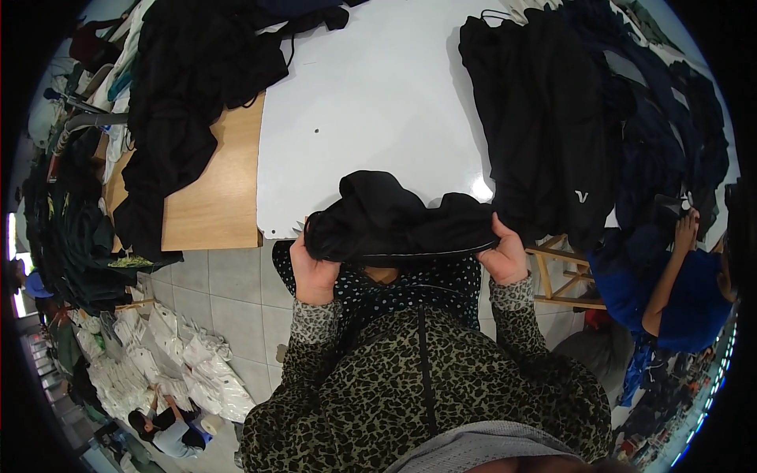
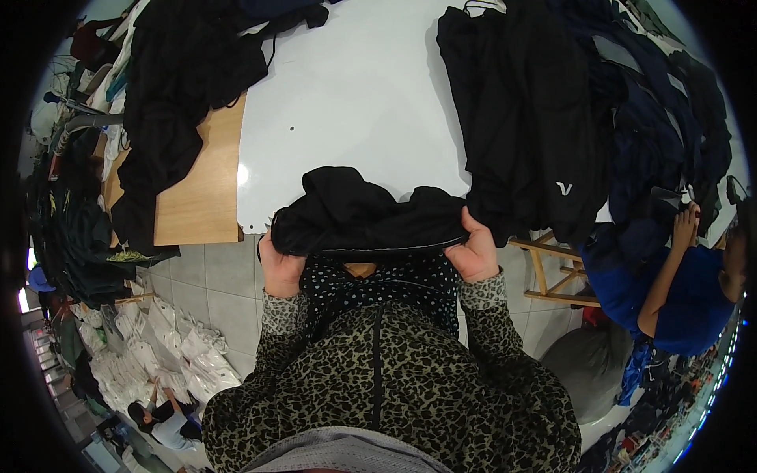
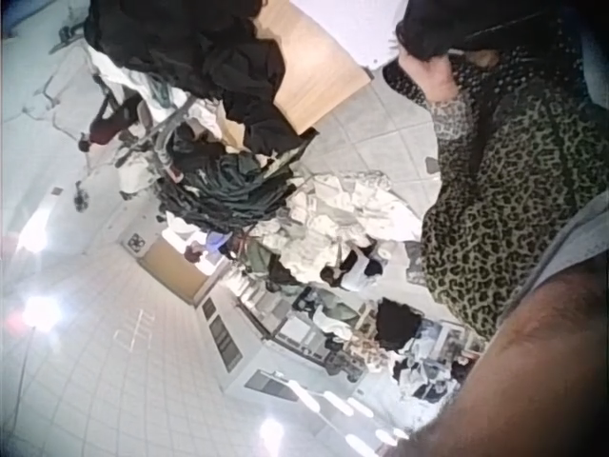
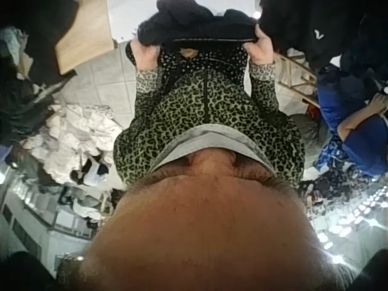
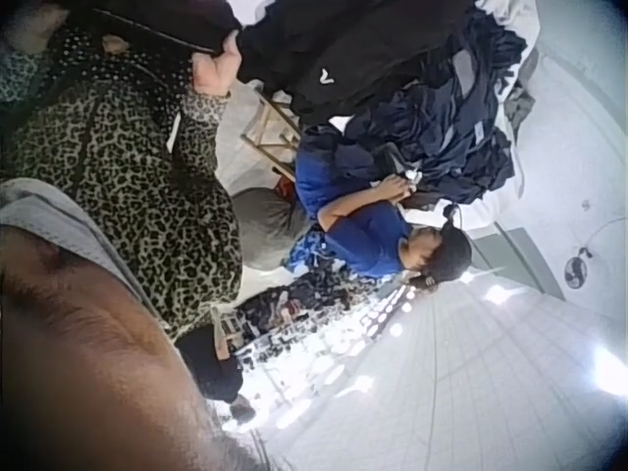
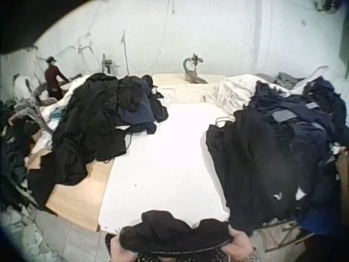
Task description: Trimming loose threads from black garments using small snips/scissors.
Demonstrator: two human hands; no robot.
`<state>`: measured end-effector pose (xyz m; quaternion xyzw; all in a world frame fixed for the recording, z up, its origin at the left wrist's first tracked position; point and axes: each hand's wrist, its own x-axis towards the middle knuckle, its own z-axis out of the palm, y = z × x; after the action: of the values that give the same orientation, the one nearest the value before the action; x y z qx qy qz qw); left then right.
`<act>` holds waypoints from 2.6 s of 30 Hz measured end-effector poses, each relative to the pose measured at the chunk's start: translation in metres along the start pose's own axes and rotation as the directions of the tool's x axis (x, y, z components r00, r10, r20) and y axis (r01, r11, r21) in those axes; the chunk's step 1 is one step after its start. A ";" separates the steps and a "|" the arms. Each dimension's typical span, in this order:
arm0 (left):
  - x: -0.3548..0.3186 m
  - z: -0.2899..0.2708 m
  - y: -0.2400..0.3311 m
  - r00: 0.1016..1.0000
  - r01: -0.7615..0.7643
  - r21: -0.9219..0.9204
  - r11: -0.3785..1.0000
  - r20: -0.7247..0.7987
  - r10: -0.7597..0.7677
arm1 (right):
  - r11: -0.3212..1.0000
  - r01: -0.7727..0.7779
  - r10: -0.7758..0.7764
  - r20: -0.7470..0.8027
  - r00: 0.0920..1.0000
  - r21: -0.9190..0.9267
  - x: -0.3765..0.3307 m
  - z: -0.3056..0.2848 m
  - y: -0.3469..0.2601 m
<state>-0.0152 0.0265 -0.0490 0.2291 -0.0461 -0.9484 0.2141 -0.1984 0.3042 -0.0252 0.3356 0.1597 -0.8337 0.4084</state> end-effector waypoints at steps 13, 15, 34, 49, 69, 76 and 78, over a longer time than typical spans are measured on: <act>-0.029 0.071 -0.038 0.982 -0.150 0.593 0.791 -0.002 0.188 | 0.136 0.489 -0.107 0.478 0.872 -0.862 -0.041 0.048 0.059; -0.026 0.077 -0.053 0.981 -0.156 0.691 0.706 0.024 0.194 | 0.055 0.517 -0.074 0.513 0.855 -0.854 -0.023 0.049 0.086; -0.010 0.073 -0.034 0.949 0.305 0.378 0.874 -0.046 -0.311 | 0.544 0.399 -0.082 0.427 0.900 -0.738 0.011 0.060 0.102; -0.014 0.061 -0.034 0.902 0.415 0.340 0.844 -0.031 -0.431 | 0.297 0.567 -0.304 0.486 0.819 -0.769 0.020 0.048 0.108; -0.014 0.086 -0.037 0.910 0.370 0.617 0.694 -0.092 -0.404 | -0.394 0.712 -0.306 0.813 0.496 -0.582 0.002 0.052 0.065; -0.011 0.087 -0.036 0.959 0.216 0.814 0.539 -0.074 -0.273 | -0.213 0.651 -0.457 0.663 0.593 -0.729 0.008 0.045 0.062; -0.010 0.086 -0.038 0.954 0.224 0.812 0.539 -0.069 -0.293 | -0.032 0.664 -0.512 0.583 0.631 -0.747 0.015 0.039 0.059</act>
<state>-0.0610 0.0646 0.0247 0.2695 -0.4478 -0.8505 -0.0587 -0.1754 0.2380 -0.0067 -0.1267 0.7095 -0.6802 0.1337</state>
